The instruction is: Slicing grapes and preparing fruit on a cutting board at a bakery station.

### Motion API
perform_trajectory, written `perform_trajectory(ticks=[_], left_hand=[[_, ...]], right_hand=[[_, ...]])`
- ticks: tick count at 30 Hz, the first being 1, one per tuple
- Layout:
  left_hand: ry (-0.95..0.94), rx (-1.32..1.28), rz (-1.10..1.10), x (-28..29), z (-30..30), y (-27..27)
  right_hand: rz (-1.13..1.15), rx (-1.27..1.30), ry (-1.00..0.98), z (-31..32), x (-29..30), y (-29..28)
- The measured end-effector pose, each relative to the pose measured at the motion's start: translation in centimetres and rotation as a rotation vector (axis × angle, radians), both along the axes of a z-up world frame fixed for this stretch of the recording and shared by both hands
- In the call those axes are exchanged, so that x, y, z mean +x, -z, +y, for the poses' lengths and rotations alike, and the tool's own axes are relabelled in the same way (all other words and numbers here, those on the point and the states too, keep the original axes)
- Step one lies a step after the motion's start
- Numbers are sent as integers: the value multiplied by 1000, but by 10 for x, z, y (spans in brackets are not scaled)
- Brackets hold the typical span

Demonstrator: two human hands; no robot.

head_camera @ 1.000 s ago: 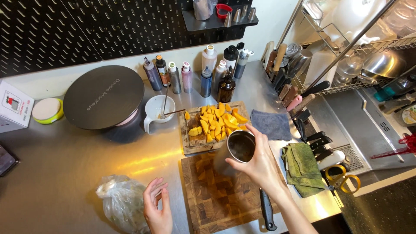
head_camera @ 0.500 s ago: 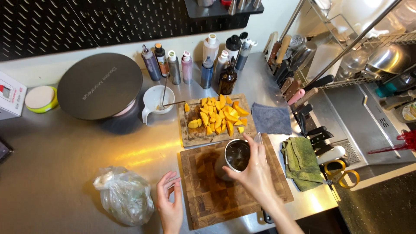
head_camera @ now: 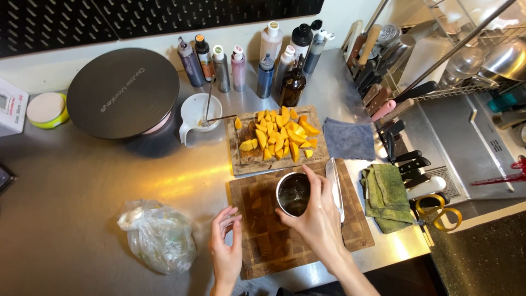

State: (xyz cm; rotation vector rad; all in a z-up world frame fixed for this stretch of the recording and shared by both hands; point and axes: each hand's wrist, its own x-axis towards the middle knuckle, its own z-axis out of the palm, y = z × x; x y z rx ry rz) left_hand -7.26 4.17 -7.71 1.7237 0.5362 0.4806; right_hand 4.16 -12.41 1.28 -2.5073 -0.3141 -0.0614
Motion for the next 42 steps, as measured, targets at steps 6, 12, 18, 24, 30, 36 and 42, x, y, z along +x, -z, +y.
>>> perform_trajectory(ticks=[6,12,18,24,30,36,42], left_hand=[[-35,-38,-32,-3,6,13],[-82,-92,-8,-8,13,22],[-98,-57,-26,-13,15,19],[-103,-61,-26,-17,16,20],[-129,-76,59,-21,15,15],[-155,-43,3,-26,14,26],[-170,-48,-43,-22,10,47]], right_hand=[[-42,78,-7,-5,13,-8],[-55,102,-21,-11,18,-12],[-57,140,-49,-14,17,-11],[-19,108,-48,-17,16,-7],[-54,99,-59,-17,20,-9],[-92,11,-36,-18,16,-16],[-115,3,-7,-26,15,-25]])
